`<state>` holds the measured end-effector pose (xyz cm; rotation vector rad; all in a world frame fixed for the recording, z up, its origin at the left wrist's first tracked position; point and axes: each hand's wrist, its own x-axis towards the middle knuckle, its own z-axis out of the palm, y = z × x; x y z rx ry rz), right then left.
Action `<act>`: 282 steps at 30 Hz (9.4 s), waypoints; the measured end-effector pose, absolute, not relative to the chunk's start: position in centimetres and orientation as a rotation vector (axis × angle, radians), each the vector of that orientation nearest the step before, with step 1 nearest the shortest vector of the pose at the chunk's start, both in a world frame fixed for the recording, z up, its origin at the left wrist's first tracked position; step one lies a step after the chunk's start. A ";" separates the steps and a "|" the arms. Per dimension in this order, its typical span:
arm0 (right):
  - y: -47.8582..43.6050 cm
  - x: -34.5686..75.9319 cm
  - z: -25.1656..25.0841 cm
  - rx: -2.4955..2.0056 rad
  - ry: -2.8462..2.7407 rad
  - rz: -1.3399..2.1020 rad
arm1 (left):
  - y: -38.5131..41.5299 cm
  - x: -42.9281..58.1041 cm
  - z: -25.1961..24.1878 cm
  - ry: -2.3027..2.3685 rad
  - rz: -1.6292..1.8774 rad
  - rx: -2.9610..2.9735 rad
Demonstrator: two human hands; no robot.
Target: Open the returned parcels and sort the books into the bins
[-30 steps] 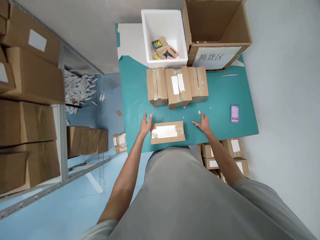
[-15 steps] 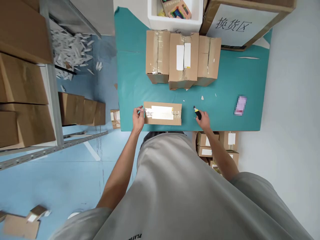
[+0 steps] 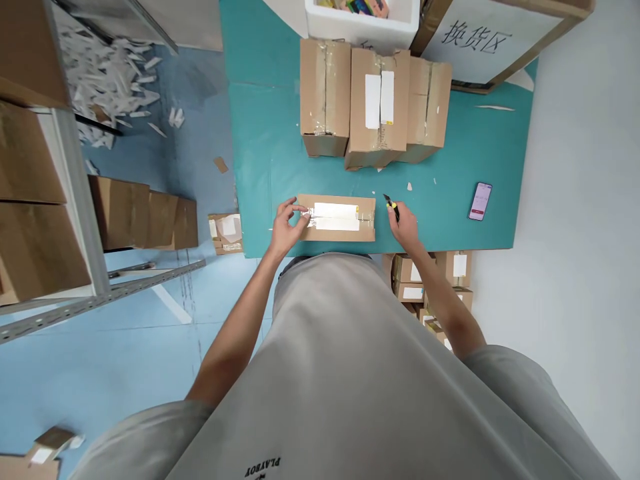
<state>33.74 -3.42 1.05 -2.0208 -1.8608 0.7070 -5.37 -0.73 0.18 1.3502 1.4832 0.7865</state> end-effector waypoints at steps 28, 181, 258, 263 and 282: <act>2.3 14.9 10.5 -1.907 -3.085 0.773 | -0.1 -8.3 -5.4 0.969 0.670 1.343; -5.9 13.4 17.7 -2.644 -1.964 0.993 | 6.1 0.9 2.0 1.078 0.704 1.323; -8.1 22.6 15.9 -2.673 -1.546 1.161 | 0.5 9.1 5.5 1.050 0.463 2.120; -8.3 21.6 17.0 -2.770 -1.534 1.192 | 0.3 9.3 5.3 1.045 0.481 2.103; -8.8 20.0 19.2 -2.857 -1.417 1.259 | 0.2 9.3 5.0 1.019 0.466 2.112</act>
